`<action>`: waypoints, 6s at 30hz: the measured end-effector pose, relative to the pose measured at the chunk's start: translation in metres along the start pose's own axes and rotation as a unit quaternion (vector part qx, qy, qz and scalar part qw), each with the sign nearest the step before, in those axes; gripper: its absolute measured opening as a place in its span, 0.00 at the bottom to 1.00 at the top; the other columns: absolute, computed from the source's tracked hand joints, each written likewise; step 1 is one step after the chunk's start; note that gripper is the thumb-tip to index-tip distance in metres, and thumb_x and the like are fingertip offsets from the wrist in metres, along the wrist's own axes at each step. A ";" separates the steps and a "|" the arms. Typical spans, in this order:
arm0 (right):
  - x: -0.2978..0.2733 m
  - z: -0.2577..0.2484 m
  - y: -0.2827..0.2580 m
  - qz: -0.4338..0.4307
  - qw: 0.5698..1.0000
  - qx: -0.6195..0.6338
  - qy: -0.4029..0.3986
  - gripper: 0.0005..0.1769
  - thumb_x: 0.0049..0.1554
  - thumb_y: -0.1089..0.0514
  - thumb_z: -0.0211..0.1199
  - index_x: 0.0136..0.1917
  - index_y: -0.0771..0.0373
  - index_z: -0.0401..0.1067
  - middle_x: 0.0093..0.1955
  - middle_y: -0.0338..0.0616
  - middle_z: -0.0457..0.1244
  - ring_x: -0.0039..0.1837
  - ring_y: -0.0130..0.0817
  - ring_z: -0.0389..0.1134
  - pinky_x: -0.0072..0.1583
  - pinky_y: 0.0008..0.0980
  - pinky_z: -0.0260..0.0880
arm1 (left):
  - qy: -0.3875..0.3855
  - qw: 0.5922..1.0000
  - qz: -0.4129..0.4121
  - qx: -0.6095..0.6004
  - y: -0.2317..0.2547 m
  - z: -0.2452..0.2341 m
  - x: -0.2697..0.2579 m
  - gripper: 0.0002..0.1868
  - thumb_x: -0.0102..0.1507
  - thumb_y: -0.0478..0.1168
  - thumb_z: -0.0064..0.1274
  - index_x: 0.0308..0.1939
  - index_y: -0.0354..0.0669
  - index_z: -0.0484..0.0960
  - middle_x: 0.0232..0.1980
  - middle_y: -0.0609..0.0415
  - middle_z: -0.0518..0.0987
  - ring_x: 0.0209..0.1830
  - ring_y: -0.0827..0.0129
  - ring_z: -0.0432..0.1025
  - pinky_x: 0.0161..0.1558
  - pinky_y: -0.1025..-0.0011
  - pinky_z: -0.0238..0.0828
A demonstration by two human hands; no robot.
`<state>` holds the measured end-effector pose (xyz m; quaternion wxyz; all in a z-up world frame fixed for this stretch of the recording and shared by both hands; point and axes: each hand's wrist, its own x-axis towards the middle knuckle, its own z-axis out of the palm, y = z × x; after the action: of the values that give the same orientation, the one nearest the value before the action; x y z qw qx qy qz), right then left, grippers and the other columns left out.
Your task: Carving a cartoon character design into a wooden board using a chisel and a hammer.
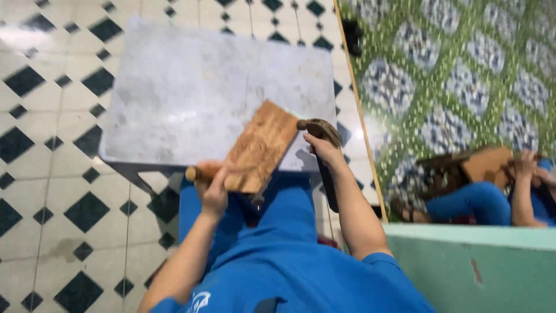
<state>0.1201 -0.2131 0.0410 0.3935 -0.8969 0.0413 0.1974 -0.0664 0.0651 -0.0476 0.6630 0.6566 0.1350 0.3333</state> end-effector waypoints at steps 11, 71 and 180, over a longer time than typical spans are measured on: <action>0.117 0.042 0.069 0.088 0.987 0.137 -0.013 0.37 0.53 0.41 0.77 0.63 0.73 0.76 0.47 0.54 0.72 0.37 0.32 0.76 0.40 0.34 0.78 | -0.390 0.820 -0.280 0.310 0.084 -0.008 0.016 0.45 0.60 0.57 0.66 0.77 0.50 0.66 0.81 0.43 0.60 0.78 0.43 0.58 0.72 0.50 0.63; -0.196 0.057 0.009 -0.341 0.920 -0.102 0.166 0.24 0.60 0.60 0.71 0.68 0.61 0.73 0.51 0.56 0.72 0.52 0.46 0.74 0.54 0.47 0.74 | -0.159 0.975 0.156 0.010 0.008 0.129 -0.005 0.10 0.62 0.34 0.68 0.45 0.38 0.83 0.51 0.42 0.82 0.66 0.42 0.69 0.62 0.50 0.73; -0.174 0.056 -0.065 -0.408 0.912 0.046 -0.007 0.26 0.60 0.59 0.69 0.71 0.59 0.71 0.57 0.50 0.72 0.55 0.52 0.75 0.53 0.51 0.80 | -0.279 0.960 0.031 -0.017 0.011 0.080 0.045 0.07 0.60 0.32 0.62 0.39 0.47 0.85 0.47 0.49 0.83 0.55 0.52 0.77 0.59 0.54 0.70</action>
<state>-0.0430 -0.1426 0.1186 0.4805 -0.8152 -0.3226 0.0240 0.0129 0.0296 -0.0172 0.6750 0.7157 -0.0815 0.1597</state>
